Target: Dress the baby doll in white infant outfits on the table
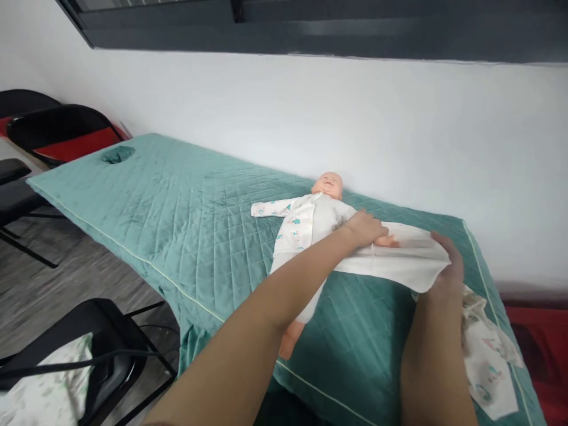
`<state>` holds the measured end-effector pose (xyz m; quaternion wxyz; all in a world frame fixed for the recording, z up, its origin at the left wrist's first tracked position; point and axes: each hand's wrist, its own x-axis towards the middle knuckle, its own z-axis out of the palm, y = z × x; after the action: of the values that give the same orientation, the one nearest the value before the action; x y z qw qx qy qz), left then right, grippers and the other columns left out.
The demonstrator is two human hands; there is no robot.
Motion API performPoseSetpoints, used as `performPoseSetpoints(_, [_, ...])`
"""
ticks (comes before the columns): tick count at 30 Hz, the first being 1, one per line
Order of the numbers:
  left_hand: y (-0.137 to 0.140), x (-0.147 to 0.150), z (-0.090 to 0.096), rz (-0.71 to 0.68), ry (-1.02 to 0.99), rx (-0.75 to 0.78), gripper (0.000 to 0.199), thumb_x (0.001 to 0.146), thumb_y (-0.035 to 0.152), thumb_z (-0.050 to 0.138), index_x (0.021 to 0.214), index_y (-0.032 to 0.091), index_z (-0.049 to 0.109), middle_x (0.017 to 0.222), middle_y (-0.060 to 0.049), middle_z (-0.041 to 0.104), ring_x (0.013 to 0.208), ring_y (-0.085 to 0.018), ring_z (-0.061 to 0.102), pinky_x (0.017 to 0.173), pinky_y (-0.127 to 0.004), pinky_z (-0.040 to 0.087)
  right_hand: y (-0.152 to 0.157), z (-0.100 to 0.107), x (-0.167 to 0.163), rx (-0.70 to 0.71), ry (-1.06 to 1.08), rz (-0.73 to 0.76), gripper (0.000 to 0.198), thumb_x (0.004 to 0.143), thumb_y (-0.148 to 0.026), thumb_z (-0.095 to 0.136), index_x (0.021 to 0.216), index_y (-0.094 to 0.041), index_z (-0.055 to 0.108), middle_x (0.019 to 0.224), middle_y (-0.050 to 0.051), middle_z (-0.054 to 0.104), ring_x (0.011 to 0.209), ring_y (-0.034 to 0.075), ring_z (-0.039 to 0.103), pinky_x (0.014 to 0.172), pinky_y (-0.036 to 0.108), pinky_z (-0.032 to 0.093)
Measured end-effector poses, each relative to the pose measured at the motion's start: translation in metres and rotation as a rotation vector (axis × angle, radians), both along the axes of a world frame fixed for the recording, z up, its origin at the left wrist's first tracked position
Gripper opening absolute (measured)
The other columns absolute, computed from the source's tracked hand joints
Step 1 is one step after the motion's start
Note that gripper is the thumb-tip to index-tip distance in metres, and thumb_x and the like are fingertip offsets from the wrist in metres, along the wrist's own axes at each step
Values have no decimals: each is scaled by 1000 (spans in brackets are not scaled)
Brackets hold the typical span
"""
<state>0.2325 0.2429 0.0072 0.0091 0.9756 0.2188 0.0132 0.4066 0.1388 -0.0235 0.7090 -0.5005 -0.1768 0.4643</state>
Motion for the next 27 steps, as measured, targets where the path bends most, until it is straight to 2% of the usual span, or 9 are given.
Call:
performPoseSetpoints(3, [-1, 1, -4, 31, 16, -10, 33, 100, 34, 47, 106, 22, 77, 111, -11, 76, 103, -27, 68, 96, -44, 39, -4, 11, -9, -85, 143, -60, 14, 71, -39, 69, 71, -26, 69, 66, 1, 70, 61, 25, 67, 70, 41, 59])
performPoseSetpoints(9, [2, 2, -9, 23, -13, 30, 27, 97, 21, 52, 105, 21, 77, 112, -13, 76, 105, -28, 68, 95, -44, 38, -6, 24, -32, 63, 90, -40, 14, 75, -39, 71, 72, -25, 69, 69, -2, 68, 57, 18, 63, 68, 34, 56])
performPoseSetpoints(12, [0, 1, -9, 13, 28, 33, 30, 99, 25, 49, 102, 19, 78, 109, -14, 76, 102, -28, 69, 95, -45, 38, -5, 27, -39, 86, 87, -45, 17, 75, -40, 71, 70, -24, 67, 67, -3, 65, 55, 16, 60, 66, 33, 56])
performPoseSetpoints(15, [-2, 1, -8, 7, 76, 10, 33, 100, 28, 47, 100, 17, 78, 106, -15, 77, 100, -27, 68, 98, -45, 37, -3, 30, -51, 172, 81, -47, 16, 74, -37, 73, 70, -23, 67, 66, -4, 63, 57, 13, 58, 64, 28, 55])
performPoseSetpoints(17, [-2, 1, -8, 13, 80, -6, 33, 100, 30, 47, 100, 17, 79, 106, -15, 77, 99, -27, 68, 98, -45, 37, -1, 33, -62, 191, 96, -23, 16, 73, -37, 74, 74, -23, 67, 70, -4, 65, 62, 14, 60, 69, 29, 56])
performPoseSetpoints(20, [-2, 1, -6, 23, 70, -17, 34, 99, 32, 48, 100, 18, 79, 109, -14, 76, 100, -28, 68, 97, -45, 38, 2, 34, -75, 145, 115, 5, 20, 73, -42, 73, 77, -23, 67, 74, -1, 67, 72, 20, 66, 80, 37, 57])
performPoseSetpoints(24, [-2, -1, -2, 29, 49, -24, 26, 95, 23, 53, 97, 18, 79, 112, -13, 76, 102, -28, 67, 96, -44, 40, 3, 34, -82, 70, 117, 88, 37, 70, -54, 70, 87, -22, 70, 81, 5, 72, 92, 32, 70, 87, 48, 57])
performPoseSetpoints(27, [-1, -3, -1, 30, 39, -27, 21, 90, 18, 59, 93, 20, 79, 110, -11, 77, 102, -27, 67, 95, -42, 41, 2, 34, -85, 49, 114, 100, 41, 71, -56, 68, 92, -21, 71, 90, 7, 75, 96, 34, 71, 87, 50, 58])
